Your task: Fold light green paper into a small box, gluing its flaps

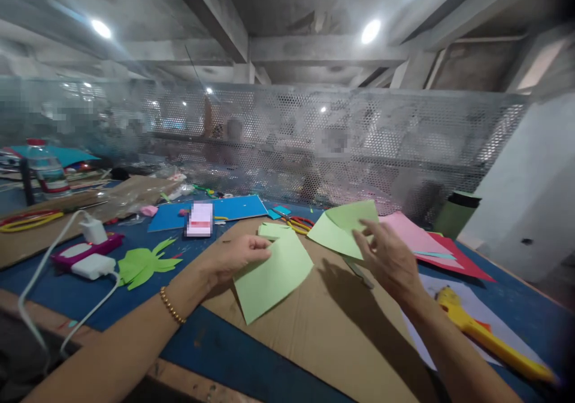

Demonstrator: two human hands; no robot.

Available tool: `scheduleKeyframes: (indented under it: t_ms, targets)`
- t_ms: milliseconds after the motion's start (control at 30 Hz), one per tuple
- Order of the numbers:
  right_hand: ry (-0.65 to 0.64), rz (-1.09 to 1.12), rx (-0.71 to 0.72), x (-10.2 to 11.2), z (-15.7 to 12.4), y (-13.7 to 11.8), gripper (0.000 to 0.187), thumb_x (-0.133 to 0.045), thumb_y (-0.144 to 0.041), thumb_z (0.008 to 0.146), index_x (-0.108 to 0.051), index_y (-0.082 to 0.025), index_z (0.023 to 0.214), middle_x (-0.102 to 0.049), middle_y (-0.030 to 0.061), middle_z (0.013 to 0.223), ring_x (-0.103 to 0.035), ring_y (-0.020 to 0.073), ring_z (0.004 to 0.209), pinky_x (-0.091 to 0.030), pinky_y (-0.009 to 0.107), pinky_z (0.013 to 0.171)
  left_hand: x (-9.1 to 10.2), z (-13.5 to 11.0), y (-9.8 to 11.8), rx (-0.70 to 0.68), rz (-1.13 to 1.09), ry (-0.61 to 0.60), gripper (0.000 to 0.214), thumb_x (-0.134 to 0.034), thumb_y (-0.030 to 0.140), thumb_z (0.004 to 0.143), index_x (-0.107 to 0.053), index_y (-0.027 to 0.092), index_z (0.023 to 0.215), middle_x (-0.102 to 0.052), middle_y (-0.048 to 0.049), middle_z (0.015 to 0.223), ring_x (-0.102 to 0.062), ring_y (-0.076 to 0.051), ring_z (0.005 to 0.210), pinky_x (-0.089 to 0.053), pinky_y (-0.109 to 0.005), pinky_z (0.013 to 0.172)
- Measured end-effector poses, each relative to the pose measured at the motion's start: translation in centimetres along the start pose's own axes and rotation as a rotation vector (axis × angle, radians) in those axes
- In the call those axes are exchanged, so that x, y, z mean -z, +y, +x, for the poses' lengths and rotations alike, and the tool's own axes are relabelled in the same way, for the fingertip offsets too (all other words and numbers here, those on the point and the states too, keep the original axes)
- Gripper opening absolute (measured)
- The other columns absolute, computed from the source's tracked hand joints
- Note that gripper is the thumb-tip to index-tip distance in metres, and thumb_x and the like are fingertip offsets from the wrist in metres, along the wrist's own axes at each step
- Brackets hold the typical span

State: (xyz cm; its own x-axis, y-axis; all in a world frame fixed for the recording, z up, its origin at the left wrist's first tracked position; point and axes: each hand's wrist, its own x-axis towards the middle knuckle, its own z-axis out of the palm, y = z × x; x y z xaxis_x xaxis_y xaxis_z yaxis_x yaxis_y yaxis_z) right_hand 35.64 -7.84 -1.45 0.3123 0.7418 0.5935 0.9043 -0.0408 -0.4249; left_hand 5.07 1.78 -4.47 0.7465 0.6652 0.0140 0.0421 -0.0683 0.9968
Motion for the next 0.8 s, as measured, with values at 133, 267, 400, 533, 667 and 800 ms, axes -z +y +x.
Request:
scheduleKeyframes:
  t_ms: [133, 267, 400, 533, 667, 800]
  targets:
    - [-0.336, 0.212, 0.181, -2.4, -1.8, -2.2, 0.04, -0.048, -0.043, 0.094, -0.067, -0.018, 0.118, -0.072, 0.0102, 0.103, -0.065, 0.0216, 0.088, -0.052, 0.033, 0.077, -0.6, -0.7, 0.4, 0.082, 0.069, -0.199, 0.038, -0.073, 0.04, 0.078, -0.074, 0.012, 0.103, -0.073, -0.0142, 0.099, -0.068, -0.02, 0.077, -0.051, -0.031, 0.071]
    - [-0.523, 0.304, 0.219, -3.8, -3.0, -2.5, 0.048, -0.055, -0.039, 0.091, -0.058, -0.016, 0.132, -0.063, -0.0001, 0.071, -0.057, 0.015, 0.062, -0.045, 0.024, 0.053, -0.7, -0.8, 0.7, 0.018, 0.406, -0.255, 0.035, -0.061, 0.032, 0.083, -0.073, 0.015, 0.112, -0.074, -0.0099, 0.098, -0.066, -0.019, 0.079, -0.048, -0.029, 0.068]
    - [-0.538, 0.294, 0.225, -4.0, -2.9, -1.7, 0.048, -0.058, -0.029, 0.085, -0.059, -0.014, 0.13, -0.051, -0.0041, 0.066, -0.048, 0.0128, 0.059, -0.039, 0.023, 0.053, 0.6, -0.8, 1.0, -0.009, 0.582, -0.167, 0.048, -0.067, 0.023, 0.072, -0.07, 0.012, 0.119, -0.071, -0.0056, 0.082, -0.061, -0.019, 0.073, -0.042, -0.027, 0.064]
    - [-0.55, 0.248, 0.239, -4.2, -3.0, -1.1, 0.044, -0.061, -0.025, 0.078, -0.067, -0.015, 0.12, -0.053, -0.0025, 0.066, -0.048, 0.0143, 0.06, -0.039, 0.025, 0.055, 2.5, -1.1, 1.1, -0.05, 0.694, 0.012, 0.055, -0.059, 0.022, 0.075, -0.063, 0.011, 0.128, -0.068, -0.0059, 0.079, -0.059, -0.019, 0.073, -0.042, -0.028, 0.068]
    - [-0.551, 0.209, 0.244, -4.0, -3.3, -1.1, 0.044, -0.058, -0.03, 0.079, -0.068, -0.016, 0.12, -0.054, -0.0005, 0.068, -0.046, 0.0152, 0.059, -0.038, 0.027, 0.056, 3.0, -1.3, 1.2, -0.146, 0.751, 0.196, 0.043, -0.05, 0.025, 0.084, -0.068, 0.013, 0.121, -0.069, -0.0128, 0.108, -0.059, -0.023, 0.092, -0.042, -0.032, 0.08]
    - [-0.553, 0.204, 0.234, -3.3, -3.3, -1.4, 0.045, -0.054, -0.03, 0.081, -0.067, -0.018, 0.121, -0.054, -0.0014, 0.065, -0.045, 0.0149, 0.055, -0.037, 0.027, 0.055, 1.9, -1.3, 1.2, -0.206, 0.744, 0.182, 0.035, -0.052, 0.028, 0.087, -0.072, 0.015, 0.112, -0.069, -0.0107, 0.112, -0.059, -0.023, 0.097, -0.04, -0.031, 0.083]
